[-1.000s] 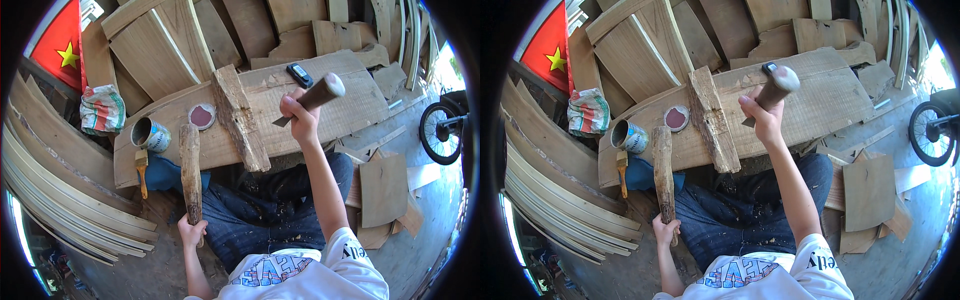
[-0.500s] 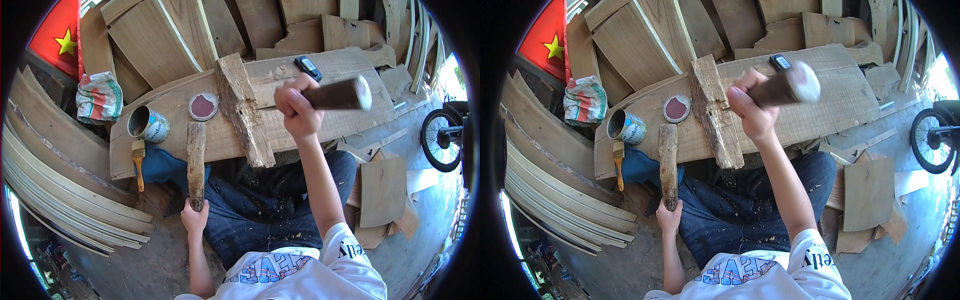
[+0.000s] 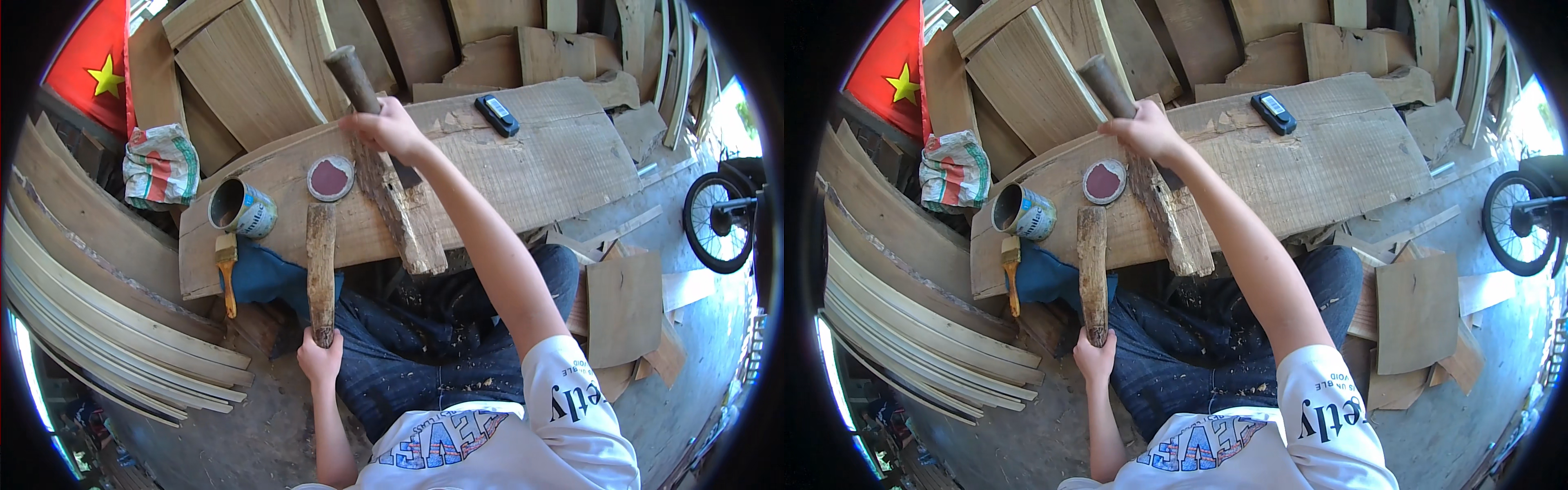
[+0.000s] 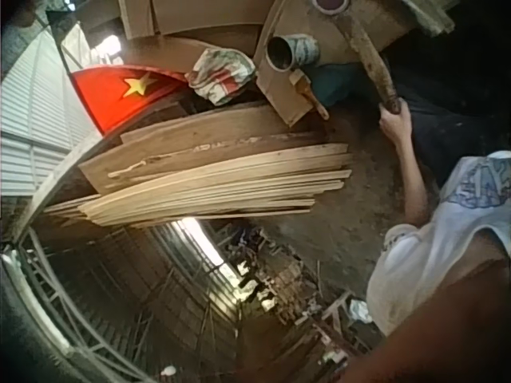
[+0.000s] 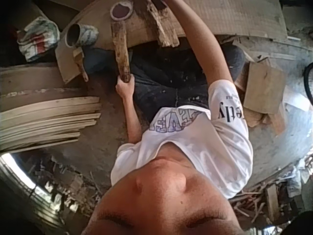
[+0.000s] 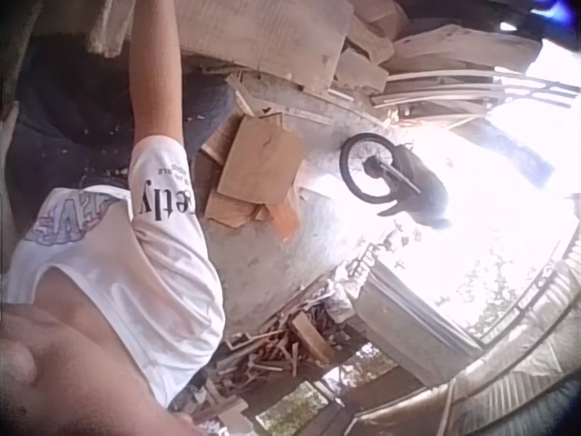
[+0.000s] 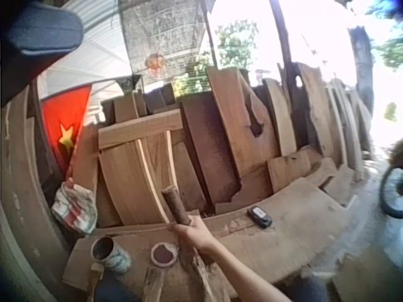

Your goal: The person carves a piece of wood using a chisel and a wooden mallet, brushes it with a paintbrush, and sands it with a sanding disc. Afterward, the person wipes the wood with a cloth and resumes chiseling it with the chisel and mallet.

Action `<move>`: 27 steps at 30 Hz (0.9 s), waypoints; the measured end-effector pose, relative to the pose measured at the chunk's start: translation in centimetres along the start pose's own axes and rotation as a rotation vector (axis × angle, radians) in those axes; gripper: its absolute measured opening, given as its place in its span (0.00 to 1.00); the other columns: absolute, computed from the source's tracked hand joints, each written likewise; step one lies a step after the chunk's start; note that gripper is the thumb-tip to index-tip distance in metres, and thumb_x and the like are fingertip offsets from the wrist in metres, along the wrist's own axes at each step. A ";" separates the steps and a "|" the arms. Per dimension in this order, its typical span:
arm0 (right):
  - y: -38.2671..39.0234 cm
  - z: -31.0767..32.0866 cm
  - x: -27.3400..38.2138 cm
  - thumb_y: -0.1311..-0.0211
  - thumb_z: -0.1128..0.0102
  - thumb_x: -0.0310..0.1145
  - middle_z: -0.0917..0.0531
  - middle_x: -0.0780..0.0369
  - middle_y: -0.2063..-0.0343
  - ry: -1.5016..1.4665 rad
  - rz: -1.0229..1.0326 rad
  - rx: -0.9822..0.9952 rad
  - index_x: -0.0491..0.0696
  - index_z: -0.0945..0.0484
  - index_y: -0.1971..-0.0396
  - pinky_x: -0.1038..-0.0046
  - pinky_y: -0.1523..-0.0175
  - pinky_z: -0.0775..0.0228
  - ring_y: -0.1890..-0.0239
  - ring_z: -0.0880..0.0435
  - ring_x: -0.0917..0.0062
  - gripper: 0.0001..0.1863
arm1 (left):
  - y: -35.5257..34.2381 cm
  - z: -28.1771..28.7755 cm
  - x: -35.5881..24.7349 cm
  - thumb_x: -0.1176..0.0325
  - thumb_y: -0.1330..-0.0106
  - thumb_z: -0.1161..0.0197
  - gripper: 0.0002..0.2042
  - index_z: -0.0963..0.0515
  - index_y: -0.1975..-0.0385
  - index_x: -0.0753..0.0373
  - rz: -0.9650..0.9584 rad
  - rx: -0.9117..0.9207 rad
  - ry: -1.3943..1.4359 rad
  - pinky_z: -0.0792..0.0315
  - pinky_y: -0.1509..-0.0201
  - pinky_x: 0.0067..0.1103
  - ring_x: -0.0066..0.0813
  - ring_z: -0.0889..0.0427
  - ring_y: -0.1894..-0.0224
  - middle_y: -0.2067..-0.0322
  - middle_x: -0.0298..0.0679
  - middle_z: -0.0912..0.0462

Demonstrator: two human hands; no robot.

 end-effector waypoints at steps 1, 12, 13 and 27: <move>-1.4 0.8 -0.7 0.45 0.34 0.32 0.34 0.71 0.88 -0.049 -0.035 -0.013 0.50 0.32 0.83 0.79 0.84 0.54 0.89 0.40 0.87 0.15 | 0.1 -0.1 -0.4 0.59 0.47 0.31 0.16 0.24 0.68 0.65 -0.006 -0.044 -0.069 0.25 0.61 0.38 0.54 0.17 0.67 0.75 0.50 0.17; 3.7 3.9 1.5 0.39 0.39 0.33 0.41 0.72 0.90 -0.333 0.094 -0.254 0.52 0.35 0.84 0.78 0.86 0.61 0.92 0.46 0.87 0.16 | 0.5 -0.8 0.7 0.57 0.48 0.31 0.16 0.25 0.72 0.62 -0.026 -0.082 -0.033 0.26 0.65 0.40 0.54 0.18 0.70 0.78 0.49 0.18; 6.2 5.2 2.7 0.40 0.40 0.31 0.41 0.71 0.90 -0.549 0.230 -0.142 0.51 0.38 0.84 0.80 0.86 0.57 0.91 0.46 0.86 0.17 | 0.4 -1.0 0.3 0.57 0.48 0.31 0.16 0.25 0.72 0.62 -0.045 -0.087 -0.044 0.26 0.65 0.40 0.54 0.18 0.70 0.78 0.49 0.18; 31.6 9.1 19.4 0.46 0.38 0.20 0.23 0.60 0.80 -0.762 1.178 0.336 0.44 0.24 0.74 0.81 0.88 0.41 0.87 0.25 0.79 0.04 | -0.3 -1.1 -0.8 0.57 0.50 0.31 0.15 0.23 0.72 0.62 -0.063 -0.080 0.059 0.25 0.65 0.40 0.55 0.18 0.70 0.78 0.51 0.18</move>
Point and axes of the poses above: each hand's wrist, its own y-axis away from the middle knuckle, its own z-axis out of the back of the hand, x = y × z, the point moved 4 cm from there along -y, towards the middle knuckle
